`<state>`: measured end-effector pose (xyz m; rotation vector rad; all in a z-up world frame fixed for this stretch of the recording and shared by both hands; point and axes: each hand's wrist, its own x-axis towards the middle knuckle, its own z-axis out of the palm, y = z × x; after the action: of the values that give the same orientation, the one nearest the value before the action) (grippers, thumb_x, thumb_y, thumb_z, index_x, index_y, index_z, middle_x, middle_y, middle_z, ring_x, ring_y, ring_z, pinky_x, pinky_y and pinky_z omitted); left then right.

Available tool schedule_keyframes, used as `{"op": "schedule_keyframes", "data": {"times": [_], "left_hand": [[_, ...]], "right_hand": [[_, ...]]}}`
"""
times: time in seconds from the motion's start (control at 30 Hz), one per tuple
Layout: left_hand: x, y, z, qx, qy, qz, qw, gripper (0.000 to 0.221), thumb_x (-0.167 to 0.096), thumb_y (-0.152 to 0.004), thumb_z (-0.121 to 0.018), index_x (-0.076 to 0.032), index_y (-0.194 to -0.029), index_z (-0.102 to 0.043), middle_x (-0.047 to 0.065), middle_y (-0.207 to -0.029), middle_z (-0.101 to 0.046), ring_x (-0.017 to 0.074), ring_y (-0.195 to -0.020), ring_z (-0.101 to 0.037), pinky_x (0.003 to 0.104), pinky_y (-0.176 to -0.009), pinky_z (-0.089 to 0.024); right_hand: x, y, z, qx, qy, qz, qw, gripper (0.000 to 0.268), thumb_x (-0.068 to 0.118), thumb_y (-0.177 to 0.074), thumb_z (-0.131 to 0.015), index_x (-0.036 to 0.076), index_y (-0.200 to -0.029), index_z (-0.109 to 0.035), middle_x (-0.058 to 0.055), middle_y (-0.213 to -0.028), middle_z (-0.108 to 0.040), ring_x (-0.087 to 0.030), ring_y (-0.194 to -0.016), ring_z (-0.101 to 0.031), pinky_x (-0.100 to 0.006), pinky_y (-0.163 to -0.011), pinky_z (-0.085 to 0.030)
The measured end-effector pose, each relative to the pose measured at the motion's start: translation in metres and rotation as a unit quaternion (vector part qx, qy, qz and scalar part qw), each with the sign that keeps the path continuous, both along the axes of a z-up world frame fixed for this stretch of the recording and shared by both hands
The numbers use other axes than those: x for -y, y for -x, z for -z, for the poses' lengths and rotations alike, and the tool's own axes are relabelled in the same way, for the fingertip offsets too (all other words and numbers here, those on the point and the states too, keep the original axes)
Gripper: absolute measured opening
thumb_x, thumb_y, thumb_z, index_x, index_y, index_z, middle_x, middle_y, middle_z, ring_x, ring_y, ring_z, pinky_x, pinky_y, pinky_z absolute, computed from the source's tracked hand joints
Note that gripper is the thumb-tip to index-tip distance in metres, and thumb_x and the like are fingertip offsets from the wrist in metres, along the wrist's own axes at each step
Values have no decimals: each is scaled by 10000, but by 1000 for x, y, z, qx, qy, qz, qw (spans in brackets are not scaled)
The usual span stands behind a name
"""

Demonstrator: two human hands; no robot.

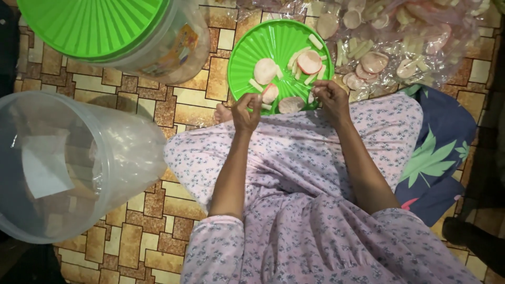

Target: Arranging small pink petal-shaped food items onto a green plate while sitting on the floor

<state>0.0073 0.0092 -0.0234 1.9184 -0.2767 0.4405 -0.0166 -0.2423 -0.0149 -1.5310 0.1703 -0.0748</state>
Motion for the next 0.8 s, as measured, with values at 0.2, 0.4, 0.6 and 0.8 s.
{"op": "schedule_keyframes", "data": {"times": [0.2,0.4,0.6,0.8], "left_hand": [[5,16,-14,-22,10,-16,1000,281,-369,-891,-565,-145,-742,-645,83,-559,-548,243,-531,-576,333,-544,-470],[12,38,-24,-93,109,-20,989,282,-340,-885,-552,-126,-731,-654,45,-556,-603,144,-514,-589,279,-508,-491],[4,22,-15,-69,76,-5,995,289,-361,-887,-558,-133,-747,-667,71,-562,-593,189,-524,-597,296,-509,-484],[2,-2,-14,-24,6,7,1000,302,-395,-896,-554,-153,-739,-644,53,-545,-535,202,-527,-563,291,-569,-460]], "right_hand": [[2,-2,6,2,-10,1,1000,222,66,-892,-629,-7,-1100,-598,-124,-854,-645,-98,-737,-615,-195,-645,-513],[-1,-2,10,6,-15,-1,1000,215,64,-894,-632,-3,-1095,-601,-120,-856,-649,-92,-739,-621,-175,-602,-504],[1,-3,16,2,2,-4,1000,205,50,-892,-624,8,-1092,-607,-118,-860,-650,-92,-736,-616,-176,-599,-502],[-2,1,-1,-6,20,1,1000,196,46,-888,-625,17,-1081,-618,-119,-855,-652,-95,-731,-607,-198,-630,-509]]}}
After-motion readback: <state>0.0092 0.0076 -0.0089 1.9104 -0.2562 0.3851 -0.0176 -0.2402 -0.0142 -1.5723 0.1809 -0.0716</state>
